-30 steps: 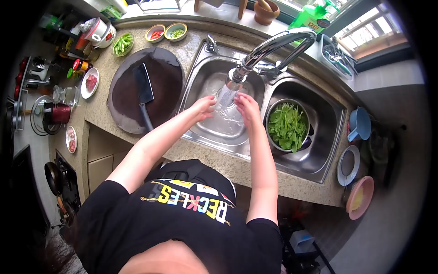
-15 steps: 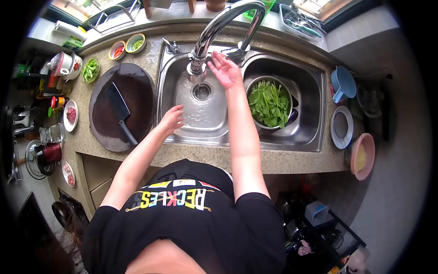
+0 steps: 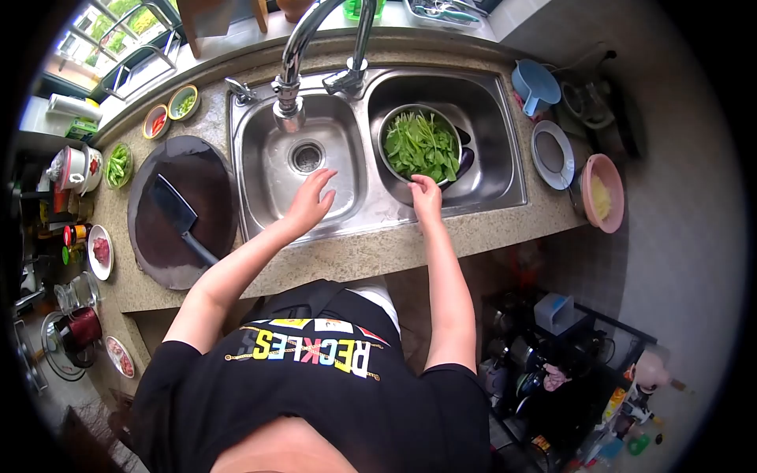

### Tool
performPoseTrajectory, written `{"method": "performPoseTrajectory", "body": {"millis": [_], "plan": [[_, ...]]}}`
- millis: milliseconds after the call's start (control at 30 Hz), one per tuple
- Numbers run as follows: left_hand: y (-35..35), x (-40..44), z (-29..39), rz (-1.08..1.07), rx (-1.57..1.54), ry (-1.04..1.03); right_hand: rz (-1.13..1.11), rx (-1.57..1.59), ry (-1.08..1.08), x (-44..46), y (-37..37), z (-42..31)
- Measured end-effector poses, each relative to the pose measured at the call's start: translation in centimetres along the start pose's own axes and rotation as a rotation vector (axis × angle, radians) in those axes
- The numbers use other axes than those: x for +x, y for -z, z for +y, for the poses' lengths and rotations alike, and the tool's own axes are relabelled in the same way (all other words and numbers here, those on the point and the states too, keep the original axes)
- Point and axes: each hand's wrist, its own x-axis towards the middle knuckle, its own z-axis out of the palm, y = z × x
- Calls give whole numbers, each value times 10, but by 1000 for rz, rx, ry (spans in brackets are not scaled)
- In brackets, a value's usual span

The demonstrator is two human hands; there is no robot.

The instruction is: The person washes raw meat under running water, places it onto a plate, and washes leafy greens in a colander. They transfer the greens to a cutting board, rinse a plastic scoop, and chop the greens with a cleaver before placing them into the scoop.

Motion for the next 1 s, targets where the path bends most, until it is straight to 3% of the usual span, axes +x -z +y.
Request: {"method": "performPoseTrajectory", "body": {"millis": [133,200,267,367,500,767,867,1000], "plan": [[-33,41,36,18,-58,-114,85,-91,17,43,45,25],[-58,67,47,68,23,-168,155,-204,149,81,52,33],[-87,96,56,68,30,-94,174,-391,220,116,59,40],[-140,138,58,34,68,30,119,-415,367,169,55,66],[-206,182,49,28,310,286,-55,-773,106,176,35,53],[-248,202,19,-108,564,411,-112,-974,29,176,23,56],[-249,211,27,-30,490,454,-180,-810,-92,183,29,42],[-242,204,18,245,138,462,-30,-491,180,175,40,47]]}}
